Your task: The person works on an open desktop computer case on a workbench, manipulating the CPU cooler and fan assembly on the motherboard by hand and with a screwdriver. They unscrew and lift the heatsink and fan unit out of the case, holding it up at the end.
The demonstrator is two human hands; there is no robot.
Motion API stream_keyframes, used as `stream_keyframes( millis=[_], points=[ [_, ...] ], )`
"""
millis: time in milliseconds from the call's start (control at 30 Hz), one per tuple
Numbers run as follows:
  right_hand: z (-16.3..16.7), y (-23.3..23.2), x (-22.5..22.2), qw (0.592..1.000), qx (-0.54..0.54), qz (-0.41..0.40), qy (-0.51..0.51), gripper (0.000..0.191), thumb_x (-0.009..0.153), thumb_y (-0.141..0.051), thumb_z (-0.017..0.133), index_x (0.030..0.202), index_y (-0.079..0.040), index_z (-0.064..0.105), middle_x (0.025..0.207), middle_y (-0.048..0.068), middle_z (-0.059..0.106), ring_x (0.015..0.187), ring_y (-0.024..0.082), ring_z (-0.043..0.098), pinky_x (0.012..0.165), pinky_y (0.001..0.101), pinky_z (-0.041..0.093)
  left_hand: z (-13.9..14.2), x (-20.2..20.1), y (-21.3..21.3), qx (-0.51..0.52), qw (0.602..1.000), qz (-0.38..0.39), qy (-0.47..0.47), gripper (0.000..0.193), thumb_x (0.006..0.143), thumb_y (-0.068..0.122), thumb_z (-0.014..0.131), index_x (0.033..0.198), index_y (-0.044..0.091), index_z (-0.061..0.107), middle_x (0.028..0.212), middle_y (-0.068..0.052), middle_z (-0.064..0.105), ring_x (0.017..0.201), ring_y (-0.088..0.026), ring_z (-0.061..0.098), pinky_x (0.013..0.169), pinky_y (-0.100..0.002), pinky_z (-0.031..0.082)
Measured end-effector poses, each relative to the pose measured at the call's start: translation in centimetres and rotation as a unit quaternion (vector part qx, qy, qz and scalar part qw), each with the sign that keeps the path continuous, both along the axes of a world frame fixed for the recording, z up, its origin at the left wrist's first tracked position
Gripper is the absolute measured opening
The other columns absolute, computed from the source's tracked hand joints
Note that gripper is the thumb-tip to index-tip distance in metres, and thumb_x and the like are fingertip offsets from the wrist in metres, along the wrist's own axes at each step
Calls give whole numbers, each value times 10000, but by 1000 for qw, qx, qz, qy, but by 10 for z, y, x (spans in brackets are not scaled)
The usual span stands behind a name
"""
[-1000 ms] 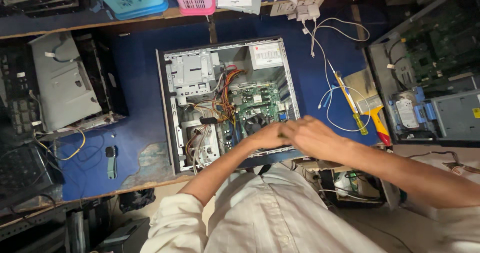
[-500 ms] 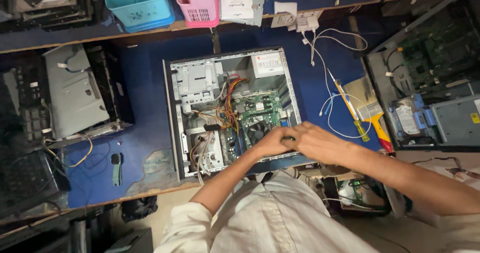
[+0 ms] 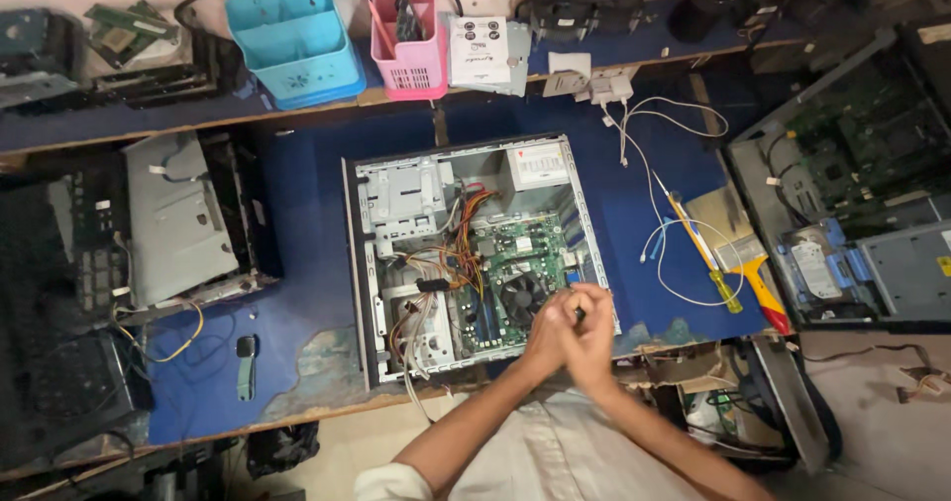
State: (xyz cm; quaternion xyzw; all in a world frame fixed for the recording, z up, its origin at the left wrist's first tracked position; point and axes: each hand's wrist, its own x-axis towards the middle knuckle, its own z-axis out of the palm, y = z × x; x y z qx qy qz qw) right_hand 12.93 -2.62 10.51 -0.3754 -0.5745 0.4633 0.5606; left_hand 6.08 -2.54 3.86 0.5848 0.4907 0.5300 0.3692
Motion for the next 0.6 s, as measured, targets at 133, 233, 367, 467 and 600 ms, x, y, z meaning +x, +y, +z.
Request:
stream_keyframes(
  millis=[133,233,367,467,600],
  points=[
    [19,57,37,946,-185,262,-54,222,993,-154,641,895,32,711,662,-10,553,594,70,464,539,231,349,5,-16,14,-45,987,-148,-35,442,766,124,779,1169,17,634,1116,-178,709,1056,-332,705,925,-405,550],
    [29,72,39,931,-197,302,-52,274,968,-200,636,887,38,742,646,-31,537,586,70,459,543,222,345,2,-14,44,-92,957,-236,-145,437,816,112,758,1212,5,606,1133,-170,690,1064,-300,712,919,-382,555],
    [34,36,1,989,-9,-16,-145,288,952,-169,689,1142,34,615,993,84,609,934,155,566,838,291,449,-1,9,51,-35,997,-49,38,378,897,130,726,1245,23,622,1156,-139,679,1056,-290,715,871,-395,528],
    [41,-2,-17,965,140,-57,-216,511,870,-129,716,1301,48,506,1264,166,540,1210,244,503,1079,384,339,-3,22,30,-89,983,75,-139,392,844,205,730,1107,38,493,953,-77,561,854,-268,594,760,-388,532],
    [38,-5,-16,990,76,-24,-117,428,923,-94,691,1288,35,507,1194,116,549,1099,170,511,1006,303,406,1,15,12,-47,985,55,-159,234,990,222,602,1145,67,519,1053,-80,541,978,-250,555,887,-376,494]
  ],
)
